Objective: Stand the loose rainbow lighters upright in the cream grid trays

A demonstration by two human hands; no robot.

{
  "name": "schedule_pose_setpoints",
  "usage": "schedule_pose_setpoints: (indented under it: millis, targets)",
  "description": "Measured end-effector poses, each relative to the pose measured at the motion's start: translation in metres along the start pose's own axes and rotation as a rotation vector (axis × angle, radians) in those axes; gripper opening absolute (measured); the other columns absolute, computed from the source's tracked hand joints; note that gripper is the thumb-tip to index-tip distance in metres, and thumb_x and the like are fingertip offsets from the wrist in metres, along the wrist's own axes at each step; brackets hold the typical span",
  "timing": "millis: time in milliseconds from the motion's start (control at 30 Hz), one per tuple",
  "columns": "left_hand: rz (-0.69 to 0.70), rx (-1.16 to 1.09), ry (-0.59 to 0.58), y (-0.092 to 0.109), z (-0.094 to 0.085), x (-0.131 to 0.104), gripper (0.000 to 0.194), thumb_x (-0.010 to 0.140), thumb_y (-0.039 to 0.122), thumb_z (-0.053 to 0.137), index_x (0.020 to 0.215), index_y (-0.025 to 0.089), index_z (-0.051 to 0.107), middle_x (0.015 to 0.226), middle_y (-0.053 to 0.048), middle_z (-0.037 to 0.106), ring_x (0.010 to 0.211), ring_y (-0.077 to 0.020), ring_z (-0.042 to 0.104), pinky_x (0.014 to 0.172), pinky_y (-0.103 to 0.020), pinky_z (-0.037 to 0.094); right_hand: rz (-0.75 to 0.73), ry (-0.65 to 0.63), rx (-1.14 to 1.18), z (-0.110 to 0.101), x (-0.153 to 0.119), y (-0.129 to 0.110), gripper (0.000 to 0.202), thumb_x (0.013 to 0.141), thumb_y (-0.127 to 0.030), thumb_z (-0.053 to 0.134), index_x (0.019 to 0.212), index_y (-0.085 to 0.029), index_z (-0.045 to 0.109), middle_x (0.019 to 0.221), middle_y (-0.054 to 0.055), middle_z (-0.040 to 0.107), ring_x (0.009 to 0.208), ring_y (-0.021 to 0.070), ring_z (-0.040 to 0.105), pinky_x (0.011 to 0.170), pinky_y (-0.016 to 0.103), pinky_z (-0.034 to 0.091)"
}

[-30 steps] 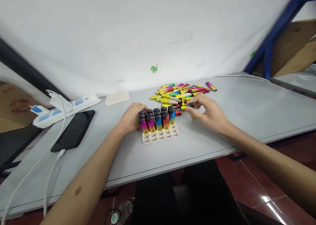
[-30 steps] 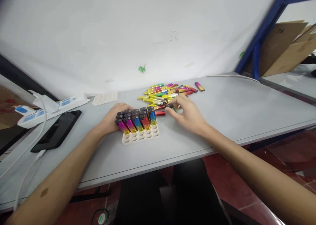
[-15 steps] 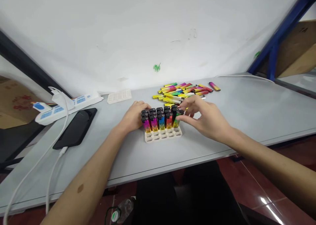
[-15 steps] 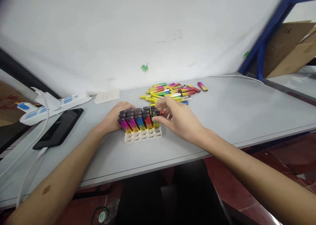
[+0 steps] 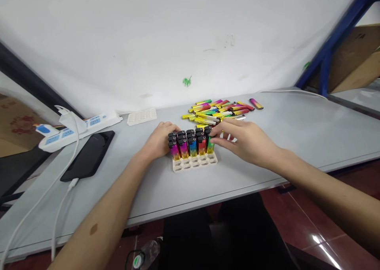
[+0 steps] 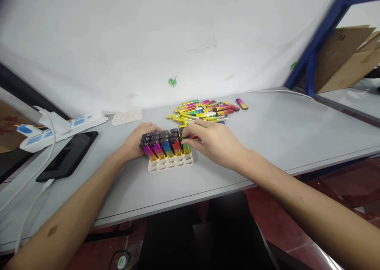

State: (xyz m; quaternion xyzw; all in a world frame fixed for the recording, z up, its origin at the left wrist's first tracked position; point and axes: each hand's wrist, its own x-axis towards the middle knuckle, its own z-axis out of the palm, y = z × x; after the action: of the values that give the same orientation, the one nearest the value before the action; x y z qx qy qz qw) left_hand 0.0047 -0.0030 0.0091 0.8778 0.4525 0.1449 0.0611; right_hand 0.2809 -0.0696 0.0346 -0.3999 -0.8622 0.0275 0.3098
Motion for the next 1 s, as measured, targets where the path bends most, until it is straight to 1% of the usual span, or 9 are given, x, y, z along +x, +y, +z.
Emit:
schedule_pose_setpoints:
  millis: [100,233,433,600,700,767,867,933,1000]
  targets:
    - [-0.002,0.005,-0.002,-0.001,0.001,0.0,0.025,0.074,0.013,0.056,0.098,0.018,0.062,0.102,-0.009,0.065,0.097,-0.025,0.056,0.087,-0.038,0.041,-0.022,0.044,0.044,-0.003,0.006,0.001,0.022,0.097,-0.039,0.052,0.09,-0.023,0.066,0.087,0.004,0.068,0.074,0.0178,0.06,0.064,0.031,0.042]
    - [0.004,0.001,0.002,-0.002,0.001,-0.001,0.026,0.074,0.014,0.057,0.099,0.018,0.062,0.101,-0.008,0.065,0.096,-0.0249,0.056,0.087,-0.038,0.041,0.144,0.122,0.015,0.002,0.019,0.027,0.026,0.098,-0.035,0.045,0.086,-0.021,0.064,0.085,0.006,0.067,0.074,0.0194,0.058,0.069,0.034,0.042]
    - [-0.025,-0.012,-0.004,-0.001,0.0,-0.001,0.026,0.074,0.015,0.058,0.099,0.018,0.062,0.102,-0.009,0.065,0.097,-0.0252,0.055,0.086,-0.038,0.042,0.064,-0.117,-0.141,0.027,0.013,0.065,0.023,0.082,-0.045,0.066,0.085,-0.022,0.07,0.094,0.01,0.063,0.097,0.0298,0.05,0.086,0.045,0.042]
    - [-0.006,-0.011,0.006,-0.002,0.001,0.001,0.025,0.073,0.016,0.058,0.098,0.018,0.062,0.1,-0.008,0.065,0.096,-0.025,0.056,0.087,-0.038,0.042,0.213,0.028,0.19,0.024,0.007,0.065,0.024,0.081,-0.046,0.069,0.084,-0.022,0.064,0.1,0.007,0.065,0.102,0.0278,0.056,0.094,0.048,0.042]
    - [-0.019,0.004,0.001,-0.002,0.001,0.001,0.027,0.071,0.016,0.058,0.098,0.017,0.063,0.1,-0.009,0.065,0.096,-0.0257,0.056,0.085,-0.038,0.042,0.362,0.195,0.586,0.02,0.01,0.065,0.024,0.087,-0.046,0.062,0.09,-0.023,0.053,0.09,0.004,0.067,0.09,0.0212,0.064,0.082,0.04,0.05]
    - [-0.018,0.007,-0.001,-0.002,0.001,0.001,0.027,0.071,0.015,0.058,0.098,0.017,0.063,0.099,-0.009,0.065,0.095,-0.0256,0.056,0.084,-0.037,0.042,0.454,0.254,0.792,0.021,0.011,0.064,0.026,0.091,-0.05,0.057,0.094,-0.026,0.047,0.076,-0.001,0.063,0.067,0.0157,0.062,0.063,0.032,0.049]
    - [-0.015,0.006,-0.004,-0.002,0.0,0.001,0.026,0.072,0.015,0.057,0.098,0.017,0.063,0.099,-0.009,0.065,0.095,-0.0256,0.056,0.086,-0.038,0.042,0.549,0.192,0.92,0.026,0.01,0.061,0.033,0.091,-0.058,0.054,0.095,-0.027,0.046,0.058,-0.008,0.045,0.039,0.0087,0.036,0.04,0.025,0.029]
    - [-0.021,0.007,-0.001,-0.001,0.0,0.001,0.027,0.073,0.014,0.057,0.098,0.017,0.063,0.101,-0.01,0.066,0.096,-0.0258,0.057,0.086,-0.038,0.041,0.573,0.111,0.953,0.028,0.009,0.06,0.039,0.092,-0.064,0.048,0.09,-0.025,0.05,0.055,-0.009,0.034,0.038,0.0076,0.024,0.038,0.025,0.021]
    - [-0.02,0.005,0.0,-0.001,-0.001,0.0,0.028,0.072,0.013,0.057,0.099,0.016,0.063,0.102,-0.01,0.066,0.098,-0.0259,0.057,0.088,-0.038,0.041,0.582,0.08,0.971,0.028,0.008,0.058,0.048,0.092,-0.068,0.042,0.083,-0.022,0.053,0.056,-0.007,0.031,0.041,0.0078,0.023,0.039,0.025,0.02]
